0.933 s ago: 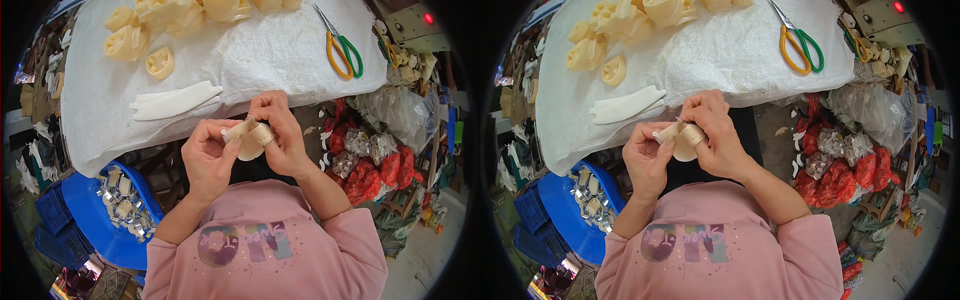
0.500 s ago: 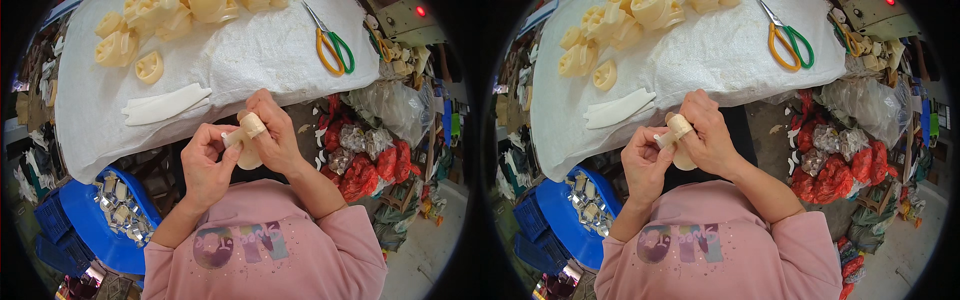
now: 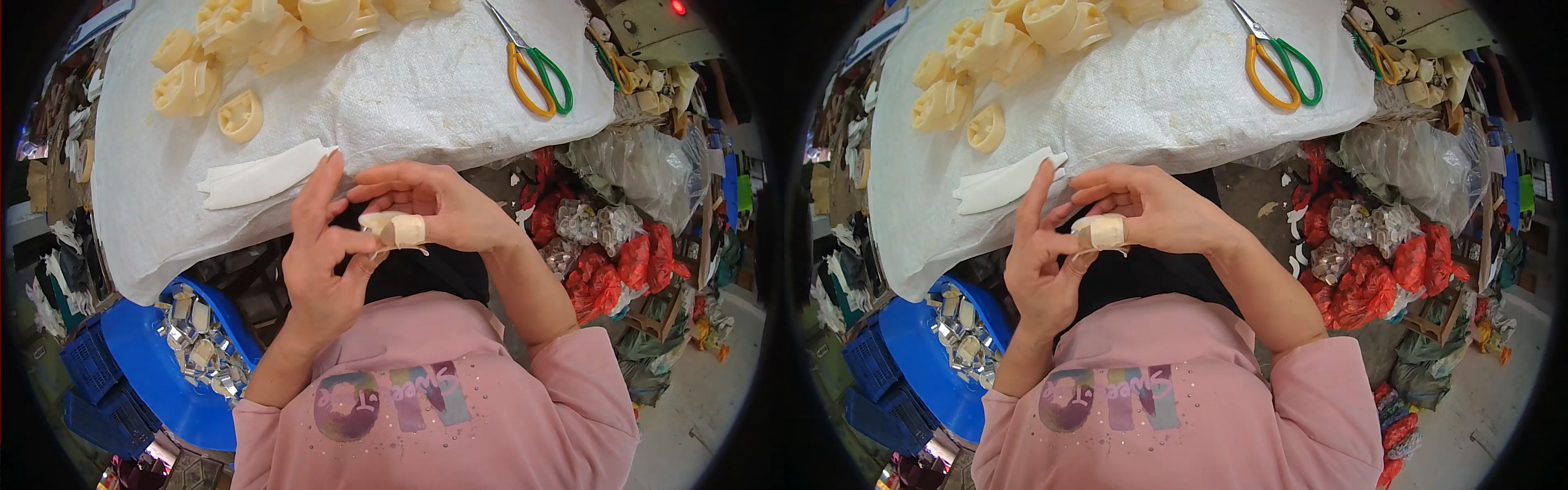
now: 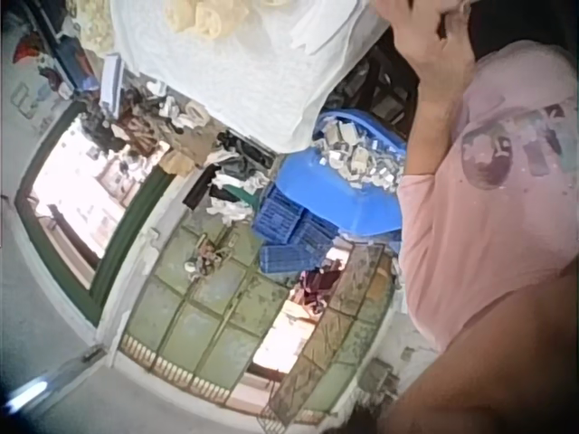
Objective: Trimming excess flash material from molded shoe components using scissors.
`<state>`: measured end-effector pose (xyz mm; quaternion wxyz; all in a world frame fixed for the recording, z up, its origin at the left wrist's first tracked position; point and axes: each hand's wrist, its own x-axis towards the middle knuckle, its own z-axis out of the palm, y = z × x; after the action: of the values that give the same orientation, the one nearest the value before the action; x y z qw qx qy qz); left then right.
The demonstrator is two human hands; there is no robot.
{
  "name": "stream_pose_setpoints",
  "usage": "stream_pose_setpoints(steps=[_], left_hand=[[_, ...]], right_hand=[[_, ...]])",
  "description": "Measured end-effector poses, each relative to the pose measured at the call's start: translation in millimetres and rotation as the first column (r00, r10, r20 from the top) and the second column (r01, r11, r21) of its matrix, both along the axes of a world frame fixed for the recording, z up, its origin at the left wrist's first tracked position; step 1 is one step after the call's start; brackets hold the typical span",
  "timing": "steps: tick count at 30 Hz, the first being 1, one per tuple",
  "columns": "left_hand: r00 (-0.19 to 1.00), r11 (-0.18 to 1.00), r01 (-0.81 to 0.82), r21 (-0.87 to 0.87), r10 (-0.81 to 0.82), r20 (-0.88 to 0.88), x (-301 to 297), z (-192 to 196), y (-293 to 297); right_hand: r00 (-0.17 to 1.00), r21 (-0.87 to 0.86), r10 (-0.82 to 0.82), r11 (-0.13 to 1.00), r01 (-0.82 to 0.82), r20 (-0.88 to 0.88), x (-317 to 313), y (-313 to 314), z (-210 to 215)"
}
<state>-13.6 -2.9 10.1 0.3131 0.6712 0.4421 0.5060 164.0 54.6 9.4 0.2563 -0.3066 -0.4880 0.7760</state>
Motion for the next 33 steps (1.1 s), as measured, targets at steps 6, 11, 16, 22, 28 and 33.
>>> stream_pose_setpoints(steps=[6,11,16,22,28,33], left_hand=[[0.935,0.946,-0.088,0.311,0.187,-0.303,-3,-8,-9],[0.986,0.996,0.028,0.087,-0.042,0.164,-9,-5,-3],[0.813,0.864,0.343,-0.368,-0.077,0.577,0,-12,0],[0.57,0.713,0.495,-0.496,0.165,0.805,11,-11,-5],[0.678,0.798,0.355,-0.487,0.139,0.721,8,-10,-6],[0.424,0.766,0.475,-0.432,0.231,0.876,12,-7,-5]], right_hand=[[0.999,0.133,0.006,0.991,0.0,-0.046,4,3,3],[0.956,0.441,-0.286,0.851,0.284,-0.065,3,-7,-4],[0.963,0.781,-0.247,0.62,0.071,0.109,-4,-9,9],[0.935,0.676,-0.329,0.66,0.328,-0.132,-26,-24,-17],[0.957,0.801,-0.289,0.572,0.179,-0.008,-16,-12,-12],[0.959,0.716,-0.279,0.679,0.162,0.048,-18,-17,-14]])
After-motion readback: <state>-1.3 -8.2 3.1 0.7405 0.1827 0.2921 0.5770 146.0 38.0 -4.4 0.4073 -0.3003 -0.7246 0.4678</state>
